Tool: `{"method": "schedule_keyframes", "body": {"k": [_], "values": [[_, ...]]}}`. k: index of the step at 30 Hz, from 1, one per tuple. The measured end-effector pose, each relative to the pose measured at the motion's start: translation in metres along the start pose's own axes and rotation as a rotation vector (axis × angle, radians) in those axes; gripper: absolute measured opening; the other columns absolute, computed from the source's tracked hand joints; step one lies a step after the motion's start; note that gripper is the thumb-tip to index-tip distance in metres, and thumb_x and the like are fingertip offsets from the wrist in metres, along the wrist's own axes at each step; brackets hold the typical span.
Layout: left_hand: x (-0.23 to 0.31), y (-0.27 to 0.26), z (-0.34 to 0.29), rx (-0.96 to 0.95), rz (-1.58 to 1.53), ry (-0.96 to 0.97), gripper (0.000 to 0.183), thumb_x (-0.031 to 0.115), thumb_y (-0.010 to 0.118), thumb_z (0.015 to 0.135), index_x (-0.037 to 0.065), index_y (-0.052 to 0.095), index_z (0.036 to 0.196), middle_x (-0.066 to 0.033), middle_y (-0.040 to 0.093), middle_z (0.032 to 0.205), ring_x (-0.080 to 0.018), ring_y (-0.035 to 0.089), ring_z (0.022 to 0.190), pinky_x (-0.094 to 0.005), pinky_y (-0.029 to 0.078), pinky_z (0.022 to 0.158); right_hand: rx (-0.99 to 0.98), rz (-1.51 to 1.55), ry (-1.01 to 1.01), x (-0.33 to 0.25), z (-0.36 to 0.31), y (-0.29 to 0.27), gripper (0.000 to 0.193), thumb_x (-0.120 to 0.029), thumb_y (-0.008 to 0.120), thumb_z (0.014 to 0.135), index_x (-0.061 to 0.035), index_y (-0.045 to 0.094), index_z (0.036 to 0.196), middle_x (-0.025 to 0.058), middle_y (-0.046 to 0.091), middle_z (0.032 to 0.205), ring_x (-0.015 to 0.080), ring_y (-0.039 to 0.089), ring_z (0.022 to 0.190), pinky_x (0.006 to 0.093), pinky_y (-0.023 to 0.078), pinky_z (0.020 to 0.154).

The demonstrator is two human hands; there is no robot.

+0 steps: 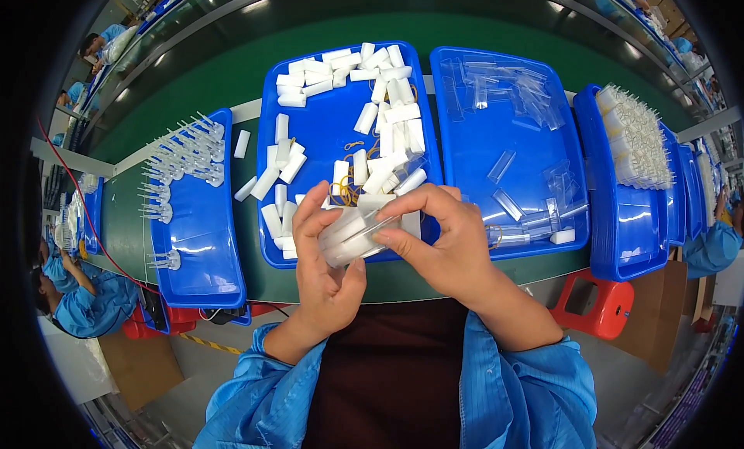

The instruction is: The person inserts rectangular white plastic components into a clear cylindrical plastic housing by hand at an industrial workstation.

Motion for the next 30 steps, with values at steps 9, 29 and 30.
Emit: {"method": "schedule_keyframes", "body": {"k": [9, 29, 30], "values": [[-0.004, 0.003, -0.005, 0.034, 0.107, 0.125, 0.080, 0.001, 0.047, 0.063, 0.007, 0.016, 0.137, -0.0254, 0.009, 0.144, -0.0362, 0.013, 0.136, -0.0479, 0.018, 0.106, 0.050, 0.010, -0.129, 0.009, -0.005, 0.021, 0.018, -0.016, 0.077, 0.070, -0.0100, 0.066, 0.083, 0.0027, 0.068, 0.087, 0.0172, 0.061, 0.086, 0.0296, 0.038, 0.080], [0.001, 0.007, 0.005, -0.341, -0.410, -0.117, 0.036, -0.003, 0.058, 0.072, 0.006, 0.045, 0.104, -0.0188, 0.042, 0.128, -0.0200, 0.049, 0.104, -0.0308, 0.040, 0.087, 0.018, -0.288, -0.433, -0.011, -0.033, -0.008, 0.018, -0.016, 0.076, 0.069, -0.0154, 0.067, 0.085, -0.0023, 0.063, 0.086, 0.0144, 0.060, 0.084, 0.0293, 0.035, 0.073], [0.000, 0.010, 0.005, -0.350, -0.416, -0.112, 0.036, -0.003, 0.058, 0.072, 0.006, 0.045, 0.104, -0.0188, 0.042, 0.128, -0.0200, 0.049, 0.104, -0.0308, 0.040, 0.087, 0.026, -0.296, -0.432, -0.009, -0.036, -0.009, 0.018, -0.016, 0.076, 0.069, -0.0154, 0.067, 0.085, -0.0023, 0.063, 0.086, 0.0144, 0.060, 0.084, 0.0293, 0.035, 0.073]]}}
Point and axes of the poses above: each hand's wrist, its own z-axis towards the middle knuckle, its own y-axis out of the palm, x = y × z, the point moved 1 cm from there along z, towards the middle knuckle
